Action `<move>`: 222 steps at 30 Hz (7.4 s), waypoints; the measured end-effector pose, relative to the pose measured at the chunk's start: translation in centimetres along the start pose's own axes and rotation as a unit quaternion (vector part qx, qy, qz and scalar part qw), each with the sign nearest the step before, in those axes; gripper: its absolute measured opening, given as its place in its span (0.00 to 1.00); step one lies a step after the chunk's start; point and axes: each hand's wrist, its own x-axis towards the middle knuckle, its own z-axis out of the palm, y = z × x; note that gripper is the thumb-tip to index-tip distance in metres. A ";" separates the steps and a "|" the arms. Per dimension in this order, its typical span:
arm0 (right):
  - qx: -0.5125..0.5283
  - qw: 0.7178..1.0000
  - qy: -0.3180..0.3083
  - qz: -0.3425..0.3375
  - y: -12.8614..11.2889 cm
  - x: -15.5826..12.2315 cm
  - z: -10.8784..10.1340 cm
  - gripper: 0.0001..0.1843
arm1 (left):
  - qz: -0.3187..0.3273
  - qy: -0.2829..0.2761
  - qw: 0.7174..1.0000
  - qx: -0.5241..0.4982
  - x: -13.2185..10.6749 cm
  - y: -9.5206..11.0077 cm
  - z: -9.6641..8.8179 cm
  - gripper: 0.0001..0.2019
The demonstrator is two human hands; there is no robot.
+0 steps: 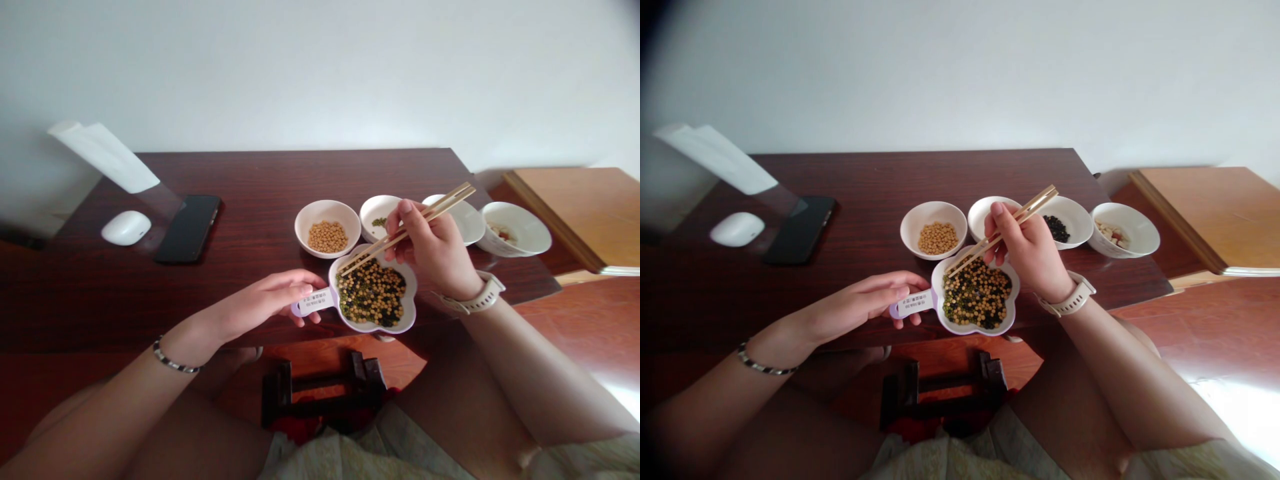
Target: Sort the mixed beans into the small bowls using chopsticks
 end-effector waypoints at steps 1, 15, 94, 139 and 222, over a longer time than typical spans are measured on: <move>-0.003 1.000 0.000 -0.002 0.0 0.0 0.0 0.30 | 0.000 -0.001 1.000 -0.001 0.0 0.0 0.0 0.20; -0.007 1.000 0.009 0.003 0.0 0.1 -0.1 0.30 | 0.004 0.008 1.000 0.004 -0.1 0.0 0.2 0.19; 0.077 0.981 0.171 -0.053 0.5 0.9 -0.9 0.24 | 0.000 0.008 1.000 0.008 -0.2 0.2 0.3 0.18; -0.008 0.999 -0.009 0.045 -0.1 0.4 -0.9 0.30 | 0.009 0.004 1.000 0.018 0.0 -0.1 0.0 0.21; 0.027 0.984 0.150 -0.095 0.4 0.7 -0.1 0.24 | 0.000 0.004 1.000 0.022 -0.3 0.5 0.3 0.19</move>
